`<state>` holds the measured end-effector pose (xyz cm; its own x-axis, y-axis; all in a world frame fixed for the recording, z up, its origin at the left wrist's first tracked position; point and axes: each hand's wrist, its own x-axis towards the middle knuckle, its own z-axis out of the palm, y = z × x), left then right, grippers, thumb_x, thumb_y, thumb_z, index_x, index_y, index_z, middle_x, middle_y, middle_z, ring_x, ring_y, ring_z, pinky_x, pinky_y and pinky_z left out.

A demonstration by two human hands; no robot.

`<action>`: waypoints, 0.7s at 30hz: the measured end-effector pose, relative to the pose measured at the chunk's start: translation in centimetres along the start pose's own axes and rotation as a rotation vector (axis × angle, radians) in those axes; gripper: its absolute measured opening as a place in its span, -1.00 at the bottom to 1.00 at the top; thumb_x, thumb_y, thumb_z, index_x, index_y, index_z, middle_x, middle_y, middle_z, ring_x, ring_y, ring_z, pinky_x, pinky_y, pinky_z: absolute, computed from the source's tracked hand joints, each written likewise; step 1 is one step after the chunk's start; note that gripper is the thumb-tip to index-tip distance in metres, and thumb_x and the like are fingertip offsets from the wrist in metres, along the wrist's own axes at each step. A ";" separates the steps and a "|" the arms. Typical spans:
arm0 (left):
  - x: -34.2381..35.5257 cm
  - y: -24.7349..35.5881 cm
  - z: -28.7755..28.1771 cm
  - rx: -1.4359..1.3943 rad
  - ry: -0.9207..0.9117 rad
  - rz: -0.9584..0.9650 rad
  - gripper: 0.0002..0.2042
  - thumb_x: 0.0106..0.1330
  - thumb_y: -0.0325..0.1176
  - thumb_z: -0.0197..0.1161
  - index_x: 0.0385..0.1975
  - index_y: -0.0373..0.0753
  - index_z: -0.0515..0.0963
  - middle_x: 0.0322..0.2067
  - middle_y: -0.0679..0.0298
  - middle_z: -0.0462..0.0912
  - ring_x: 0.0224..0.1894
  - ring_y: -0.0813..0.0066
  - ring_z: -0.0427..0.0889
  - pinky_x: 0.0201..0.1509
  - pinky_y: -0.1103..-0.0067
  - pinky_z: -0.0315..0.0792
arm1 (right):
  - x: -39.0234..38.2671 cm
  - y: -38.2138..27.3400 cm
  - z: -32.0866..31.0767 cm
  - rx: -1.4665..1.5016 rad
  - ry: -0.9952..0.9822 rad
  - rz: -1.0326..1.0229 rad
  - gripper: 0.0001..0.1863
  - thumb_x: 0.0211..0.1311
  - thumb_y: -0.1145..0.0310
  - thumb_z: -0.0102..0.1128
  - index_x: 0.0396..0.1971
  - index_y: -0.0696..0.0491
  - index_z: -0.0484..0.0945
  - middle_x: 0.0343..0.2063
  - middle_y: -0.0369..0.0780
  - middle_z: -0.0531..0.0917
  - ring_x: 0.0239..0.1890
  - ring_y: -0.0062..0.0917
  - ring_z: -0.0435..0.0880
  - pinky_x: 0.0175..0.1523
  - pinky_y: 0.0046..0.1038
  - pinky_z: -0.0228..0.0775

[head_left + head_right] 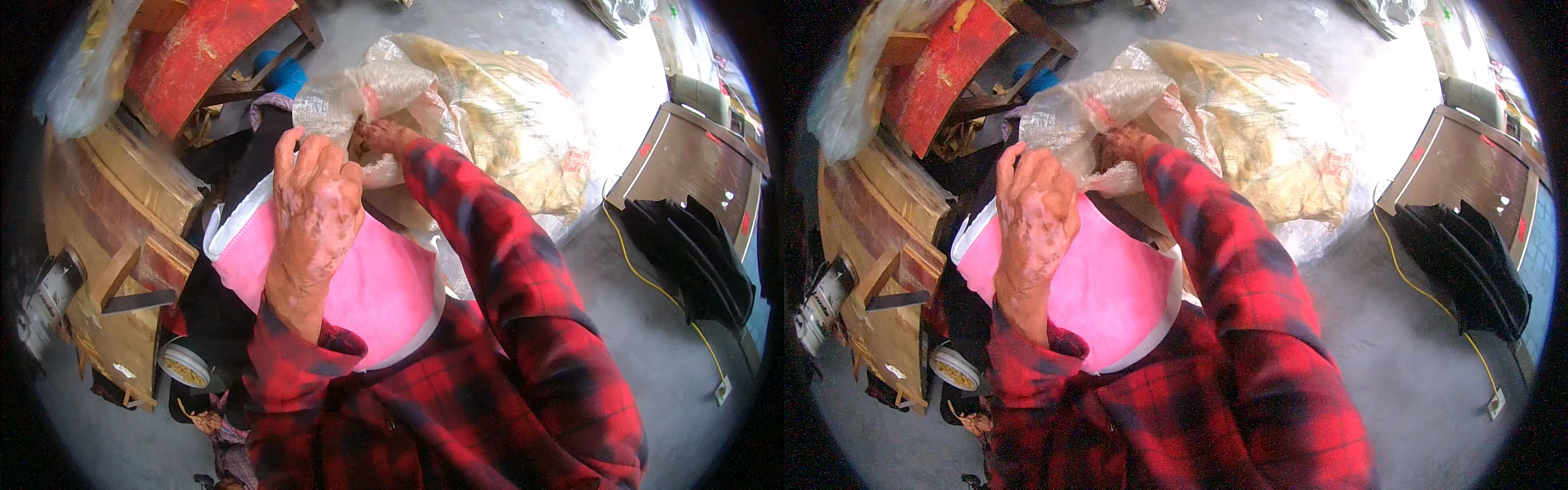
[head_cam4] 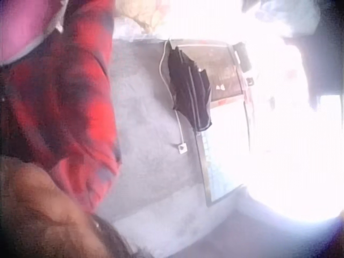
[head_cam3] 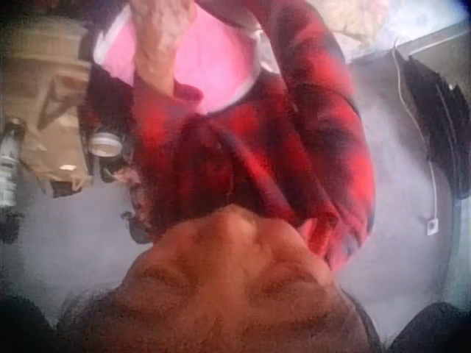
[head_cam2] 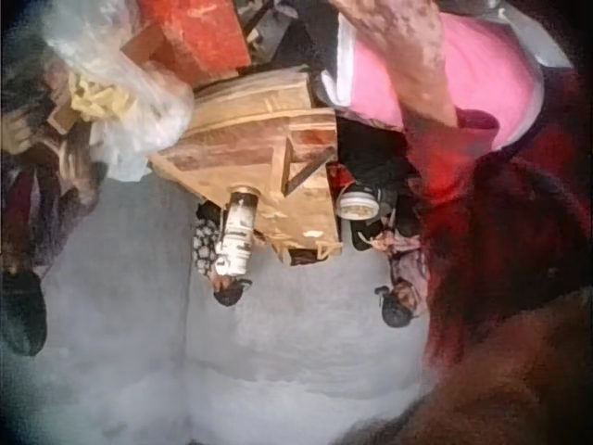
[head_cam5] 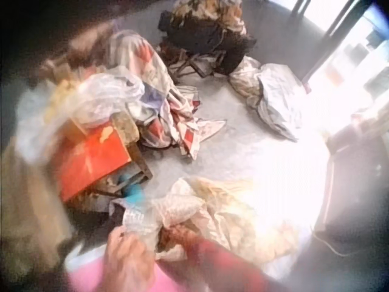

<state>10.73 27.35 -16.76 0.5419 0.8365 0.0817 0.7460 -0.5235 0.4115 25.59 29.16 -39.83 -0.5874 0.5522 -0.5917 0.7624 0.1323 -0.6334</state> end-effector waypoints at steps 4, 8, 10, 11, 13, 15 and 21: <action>0.2 0.1 -0.2 -0.030 -0.020 -0.014 -0.92 -0.19 -0.55 0.18 -0.66 -0.33 0.43 -0.49 0.15 0.45 -0.23 0.25 0.47 0.08 0.27 0.26 | 0.8 3.1 1.7 0.204 0.209 0.078 -0.53 -0.11 0.21 0.25 -0.13 0.05 0.48 -0.10 -0.11 0.51 0.02 -0.24 0.41 0.13 -0.32 0.20; 0.4 0.2 -0.2 -0.035 -0.022 -0.031 -0.93 -0.17 -0.55 0.17 -0.65 -0.33 0.43 -0.50 0.15 0.45 -0.25 0.24 0.47 0.06 0.28 0.28 | 1.4 4.3 2.9 0.414 0.370 0.142 -0.49 -0.10 0.17 0.26 -0.09 0.05 0.46 -0.08 -0.12 0.50 0.04 -0.26 0.40 0.15 -0.33 0.18; 0.5 0.6 -0.6 -0.034 -0.039 -0.062 -0.93 -0.17 -0.55 0.17 -0.65 -0.33 0.43 -0.50 0.15 0.44 -0.26 0.24 0.47 0.05 0.28 0.28 | 1.5 4.6 3.1 0.481 0.402 0.169 -0.47 -0.10 0.15 0.26 -0.07 0.04 0.46 -0.07 -0.12 0.50 0.05 -0.26 0.39 0.16 -0.33 0.17; 0.6 0.5 -0.6 -0.027 -0.001 -0.031 -0.93 -0.17 -0.55 0.17 -0.65 -0.33 0.43 -0.50 0.14 0.44 -0.26 0.24 0.47 0.05 0.28 0.28 | 1.4 5.3 3.3 0.491 0.415 0.184 -0.46 -0.10 0.14 0.26 -0.06 0.04 0.45 -0.06 -0.13 0.50 0.06 -0.27 0.39 0.17 -0.34 0.16; 0.8 -0.3 0.8 -0.069 0.050 0.055 -0.93 -0.16 -0.55 0.17 -0.65 -0.33 0.44 -0.51 0.14 0.44 -0.27 0.24 0.47 0.04 0.29 0.28 | 0.5 11.8 5.7 0.315 0.410 0.240 -0.44 -0.06 0.10 0.24 -0.02 0.02 0.43 -0.02 -0.14 0.48 0.09 -0.29 0.37 0.19 -0.35 0.13; 0.9 -0.4 0.5 -0.077 0.001 0.031 -0.94 -0.15 -0.55 0.17 -0.64 -0.33 0.44 -0.50 0.14 0.44 -0.26 0.24 0.47 0.03 0.29 0.28 | -1.5 13.9 6.0 0.078 0.379 0.311 -0.44 -0.02 0.09 0.22 0.01 0.00 0.42 0.02 -0.14 0.46 0.11 -0.29 0.35 0.22 -0.36 0.10; 0.5 -0.1 -0.1 -0.001 -0.021 -0.069 -0.94 -0.12 -0.53 0.17 -0.63 -0.33 0.45 -0.48 0.15 0.46 -0.24 0.24 0.46 0.03 0.30 0.26 | -8.3 5.0 -5.2 -0.193 0.486 -0.299 -0.63 0.12 0.17 0.13 -0.10 0.03 0.49 -0.10 -0.16 0.53 -0.02 -0.28 0.46 0.09 -0.34 0.26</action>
<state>10.84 27.87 -16.66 0.4974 0.8669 0.0343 0.7814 -0.4648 0.4164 35.65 29.54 -35.49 -0.6273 0.7749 -0.0776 0.6455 0.4617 -0.6084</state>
